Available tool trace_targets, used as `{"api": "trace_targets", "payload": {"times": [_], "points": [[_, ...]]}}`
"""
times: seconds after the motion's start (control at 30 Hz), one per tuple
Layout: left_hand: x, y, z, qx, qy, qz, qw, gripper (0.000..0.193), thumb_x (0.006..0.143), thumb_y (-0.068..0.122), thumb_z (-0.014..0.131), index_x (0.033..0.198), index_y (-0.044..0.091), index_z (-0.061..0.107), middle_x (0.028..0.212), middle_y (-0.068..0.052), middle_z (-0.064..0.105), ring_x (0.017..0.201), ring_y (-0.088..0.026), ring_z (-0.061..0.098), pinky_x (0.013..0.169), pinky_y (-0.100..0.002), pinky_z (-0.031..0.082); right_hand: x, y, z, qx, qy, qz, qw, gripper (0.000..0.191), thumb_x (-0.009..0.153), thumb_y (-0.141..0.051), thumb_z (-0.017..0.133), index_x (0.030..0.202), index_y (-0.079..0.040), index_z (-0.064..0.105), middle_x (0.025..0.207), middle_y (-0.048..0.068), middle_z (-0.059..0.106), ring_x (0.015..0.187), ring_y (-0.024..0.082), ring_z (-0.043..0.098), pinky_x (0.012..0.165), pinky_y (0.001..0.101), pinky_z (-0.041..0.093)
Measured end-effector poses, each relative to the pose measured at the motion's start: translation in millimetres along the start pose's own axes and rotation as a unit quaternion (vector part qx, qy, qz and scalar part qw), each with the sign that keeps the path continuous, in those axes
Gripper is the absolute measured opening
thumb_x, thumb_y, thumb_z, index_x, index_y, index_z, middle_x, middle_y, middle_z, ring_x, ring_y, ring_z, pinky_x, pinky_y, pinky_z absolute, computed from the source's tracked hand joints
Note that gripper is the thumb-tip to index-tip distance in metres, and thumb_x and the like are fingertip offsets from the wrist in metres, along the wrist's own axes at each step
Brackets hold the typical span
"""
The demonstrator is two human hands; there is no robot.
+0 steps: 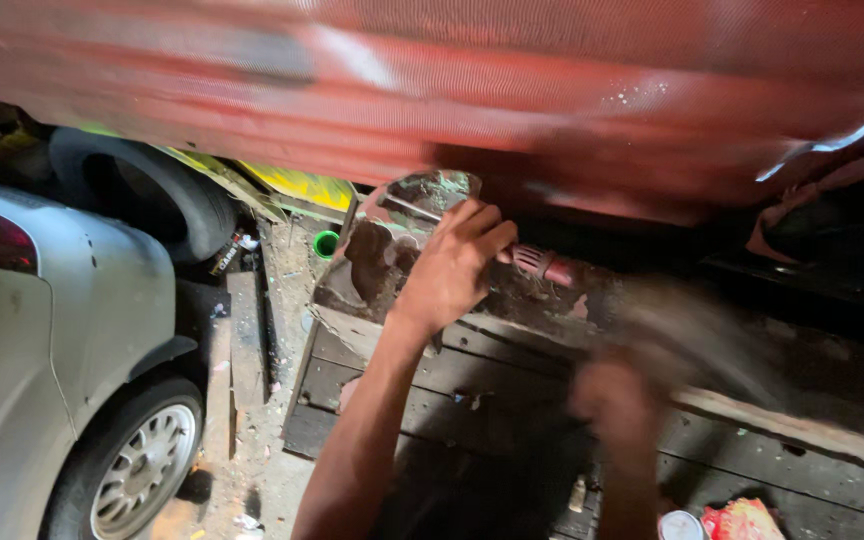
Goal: The person uses a hammer and a metal chisel to repeatedly strike and shape a metal component attached to a red vehicle. The person holds the chisel against the metal and strikes it with the hammer, occasionally adjusting the chisel's position.
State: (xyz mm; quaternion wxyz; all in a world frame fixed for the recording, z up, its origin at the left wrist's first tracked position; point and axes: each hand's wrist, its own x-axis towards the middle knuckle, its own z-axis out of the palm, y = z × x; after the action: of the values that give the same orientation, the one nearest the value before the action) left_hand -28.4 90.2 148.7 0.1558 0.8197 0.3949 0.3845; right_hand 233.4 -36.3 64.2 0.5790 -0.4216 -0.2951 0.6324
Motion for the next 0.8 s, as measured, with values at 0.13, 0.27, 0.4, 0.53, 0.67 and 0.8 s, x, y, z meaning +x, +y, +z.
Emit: {"api": "trace_targets", "payload": {"times": [0.13,0.27,0.4,0.53,0.67,0.8], "points": [[-3.8,0.2,-9.2,0.023,0.043,-0.031,0.998,0.020,0.076,0.002,0.062,0.096,0.003,0.058,0.100,-0.015,0.056,0.105,-0.038,0.053,0.094,-0.047,0.042,18.2,35.0,29.7,-0.151,0.091,0.098,0.980,0.020,0.086,-0.006,0.059,0.097,-0.018,0.048,0.052,0.001,0.045,0.034,0.013,0.039,0.029,0.0323,0.031],[-11.5,4.0,-15.4,0.005,0.048,-0.029,0.998,0.027,0.071,0.001,0.059,0.098,0.003,0.059,0.100,-0.015,0.056,0.105,-0.038,0.053,0.094,-0.046,0.043,18.3,12.4,38.8,-0.069,0.090,0.075,0.991,0.014,0.092,-0.006,0.059,0.095,-0.013,0.047,0.052,-0.001,0.036,0.034,0.010,0.034,0.029,0.0304,0.028],[-13.3,6.3,-12.5,-0.014,0.029,-0.012,0.999,0.020,0.076,-0.002,0.060,0.094,0.004,0.057,0.096,-0.012,0.054,0.104,-0.035,0.053,0.096,-0.045,0.044,8.6,-21.2,38.4,-0.022,0.140,0.064,0.988,0.016,0.091,-0.007,0.057,0.098,-0.018,0.047,0.053,-0.003,0.033,0.036,0.008,0.030,0.030,0.0271,0.027],[-13.5,8.1,-9.9,-0.017,0.016,-0.002,1.000,0.024,0.073,-0.004,0.061,0.096,0.003,0.058,0.095,-0.013,0.053,0.103,-0.035,0.053,0.092,-0.044,0.043,-5.9,-33.0,37.1,-0.035,0.164,0.030,0.985,0.017,0.090,-0.005,0.056,0.098,-0.018,0.049,0.052,-0.003,0.030,0.035,0.007,0.027,0.029,0.0266,0.025],[-8.7,7.8,-9.8,-0.040,-0.002,0.013,0.999,0.029,0.068,-0.006,0.060,0.095,0.002,0.058,0.093,-0.013,0.053,0.102,-0.035,0.053,0.092,-0.044,0.043,-12.6,-35.1,35.9,-0.025,0.151,0.015,0.988,0.014,0.093,-0.003,0.055,0.099,-0.015,0.051,0.053,-0.003,0.031,0.035,0.007,0.029,0.028,0.0270,0.026],[-4.4,9.0,-9.8,-0.049,0.003,0.018,0.999,0.030,0.069,-0.009,0.059,0.097,0.002,0.059,0.093,-0.012,0.054,0.102,-0.034,0.053,0.094,-0.044,0.043,-15.4,-36.6,37.0,-0.015,0.124,-0.007,0.992,0.020,0.091,0.000,0.054,0.102,-0.015,0.051,0.052,-0.003,0.031,0.034,0.007,0.028,0.027,0.0266,0.025]]}}
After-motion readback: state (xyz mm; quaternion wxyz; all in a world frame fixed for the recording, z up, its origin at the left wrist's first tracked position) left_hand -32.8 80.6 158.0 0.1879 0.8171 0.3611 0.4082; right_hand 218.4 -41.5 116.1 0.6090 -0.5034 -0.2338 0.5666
